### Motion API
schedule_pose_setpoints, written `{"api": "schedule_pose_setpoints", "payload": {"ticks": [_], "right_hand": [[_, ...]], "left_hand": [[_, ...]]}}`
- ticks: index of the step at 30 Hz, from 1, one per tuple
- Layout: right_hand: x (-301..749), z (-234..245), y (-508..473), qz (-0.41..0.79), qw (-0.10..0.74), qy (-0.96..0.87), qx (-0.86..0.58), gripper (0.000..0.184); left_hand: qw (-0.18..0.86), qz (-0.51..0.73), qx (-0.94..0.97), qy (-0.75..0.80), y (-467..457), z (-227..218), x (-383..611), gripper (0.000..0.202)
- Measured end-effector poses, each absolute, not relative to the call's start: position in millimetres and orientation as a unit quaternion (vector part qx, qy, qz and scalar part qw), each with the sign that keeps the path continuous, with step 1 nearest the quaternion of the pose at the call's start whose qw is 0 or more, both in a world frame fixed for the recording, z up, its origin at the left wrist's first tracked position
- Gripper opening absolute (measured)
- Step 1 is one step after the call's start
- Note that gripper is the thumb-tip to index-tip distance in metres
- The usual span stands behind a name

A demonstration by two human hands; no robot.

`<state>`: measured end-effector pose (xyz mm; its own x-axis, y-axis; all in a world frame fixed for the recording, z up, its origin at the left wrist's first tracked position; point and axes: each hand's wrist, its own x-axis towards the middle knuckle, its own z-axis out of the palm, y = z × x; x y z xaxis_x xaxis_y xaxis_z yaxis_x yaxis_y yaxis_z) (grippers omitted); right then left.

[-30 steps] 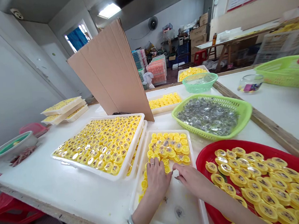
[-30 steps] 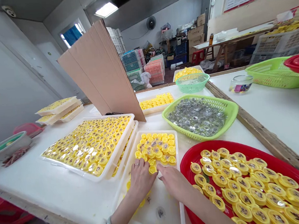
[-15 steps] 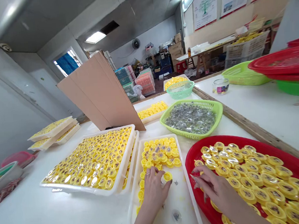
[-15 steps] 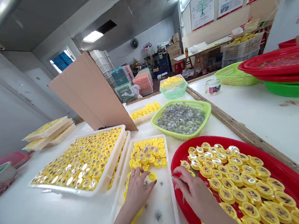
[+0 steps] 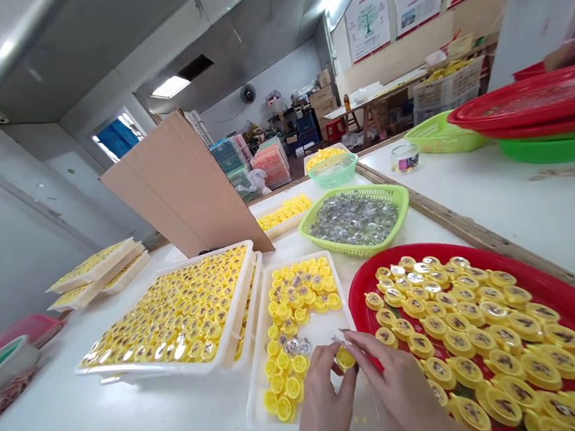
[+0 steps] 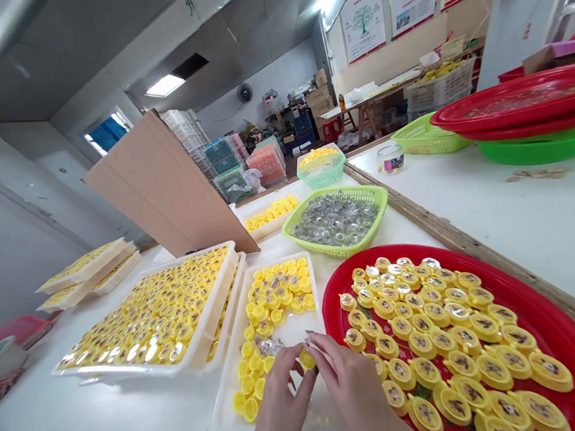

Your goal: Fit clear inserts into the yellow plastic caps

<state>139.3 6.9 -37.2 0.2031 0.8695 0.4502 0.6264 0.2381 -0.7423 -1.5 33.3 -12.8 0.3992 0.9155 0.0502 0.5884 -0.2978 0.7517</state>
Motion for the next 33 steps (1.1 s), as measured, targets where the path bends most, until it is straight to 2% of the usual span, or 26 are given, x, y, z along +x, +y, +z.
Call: {"api": "schedule_pose_setpoints", "payload": {"ticks": [5, 9, 12, 15, 17, 22, 27, 33], "right_hand": [[138, -46, -8, 0.157, 0.501, -0.642, -0.559, 0.029], [147, -52, -22, 0.204, 0.455, -0.727, -0.473, 0.048], [156, -52, -31, 0.165, 0.444, -0.757, -0.45, 0.057], [161, -45, -34, 0.126, 0.478, -0.744, -0.449, 0.054], [163, -40, -36, 0.111, 0.496, -0.73, -0.457, 0.053], [168, -37, -41, 0.068, 0.479, -0.74, -0.468, 0.049], [172, -39, -43, 0.117, 0.534, -0.727, -0.415, 0.055], [167, -38, -51, 0.096, 0.539, -0.684, -0.482, 0.054]], "left_hand": [[0.339, 0.258, 0.756, 0.497, 24, -36, -4, 0.036], [0.398, 0.253, 0.732, 0.491, 15, -36, -9, 0.041], [0.444, 0.273, 0.714, 0.468, 11, -32, -11, 0.033], [0.492, 0.302, 0.704, 0.415, 9, -31, -12, 0.021], [0.539, 0.327, 0.677, 0.379, 7, -31, -9, 0.026], [0.646, 0.34, 0.589, 0.346, -3, -30, 1, 0.044], [0.611, 0.323, 0.646, 0.325, -9, -26, -4, 0.047], [0.527, 0.339, 0.709, 0.323, -20, -36, -9, 0.053]]}}
